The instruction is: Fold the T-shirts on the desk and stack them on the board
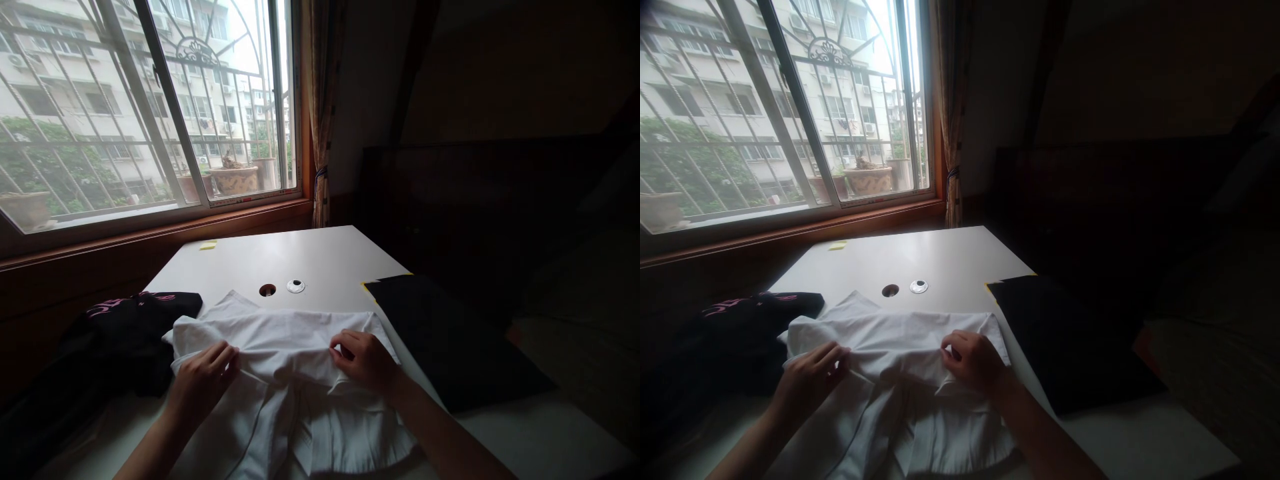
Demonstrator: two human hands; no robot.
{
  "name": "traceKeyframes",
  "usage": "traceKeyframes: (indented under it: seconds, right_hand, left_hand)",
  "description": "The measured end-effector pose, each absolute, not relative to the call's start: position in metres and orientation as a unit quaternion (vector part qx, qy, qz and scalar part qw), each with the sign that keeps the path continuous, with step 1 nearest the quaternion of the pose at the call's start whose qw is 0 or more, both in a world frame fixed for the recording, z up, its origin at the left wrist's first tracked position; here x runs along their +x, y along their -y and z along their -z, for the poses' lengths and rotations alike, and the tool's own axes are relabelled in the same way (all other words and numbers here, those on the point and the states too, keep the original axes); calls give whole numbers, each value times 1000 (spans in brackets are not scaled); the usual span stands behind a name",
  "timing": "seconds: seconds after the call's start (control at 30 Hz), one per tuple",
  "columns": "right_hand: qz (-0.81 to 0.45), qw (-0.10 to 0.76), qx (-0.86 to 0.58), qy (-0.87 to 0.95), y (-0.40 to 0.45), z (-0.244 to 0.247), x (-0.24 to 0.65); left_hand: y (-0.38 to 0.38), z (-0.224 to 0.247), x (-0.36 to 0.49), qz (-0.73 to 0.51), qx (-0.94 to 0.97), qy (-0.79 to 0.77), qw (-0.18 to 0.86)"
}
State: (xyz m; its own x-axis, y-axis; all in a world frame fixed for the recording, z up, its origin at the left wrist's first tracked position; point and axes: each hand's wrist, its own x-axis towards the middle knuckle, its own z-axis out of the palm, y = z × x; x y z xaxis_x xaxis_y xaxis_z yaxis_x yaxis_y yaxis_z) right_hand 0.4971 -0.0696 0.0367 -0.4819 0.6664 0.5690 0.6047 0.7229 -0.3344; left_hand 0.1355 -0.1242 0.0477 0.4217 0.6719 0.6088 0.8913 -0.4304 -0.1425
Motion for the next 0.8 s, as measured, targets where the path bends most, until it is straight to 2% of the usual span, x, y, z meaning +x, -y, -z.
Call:
traceKeyframes:
  seconds: [0.33,0.63,0.8]
  right_hand:
    - [16,454,-339,824,73,-45,495]
    - [-55,417,-308,854,89,-66,474]
    - [-10,360,-296,885,91,-80,446]
  left_hand:
    - [132,-67,131,323,-776,455,295]
    - [142,-114,149,374,-782,415,276]
    - [151,-150,173,403,-790,393,243]
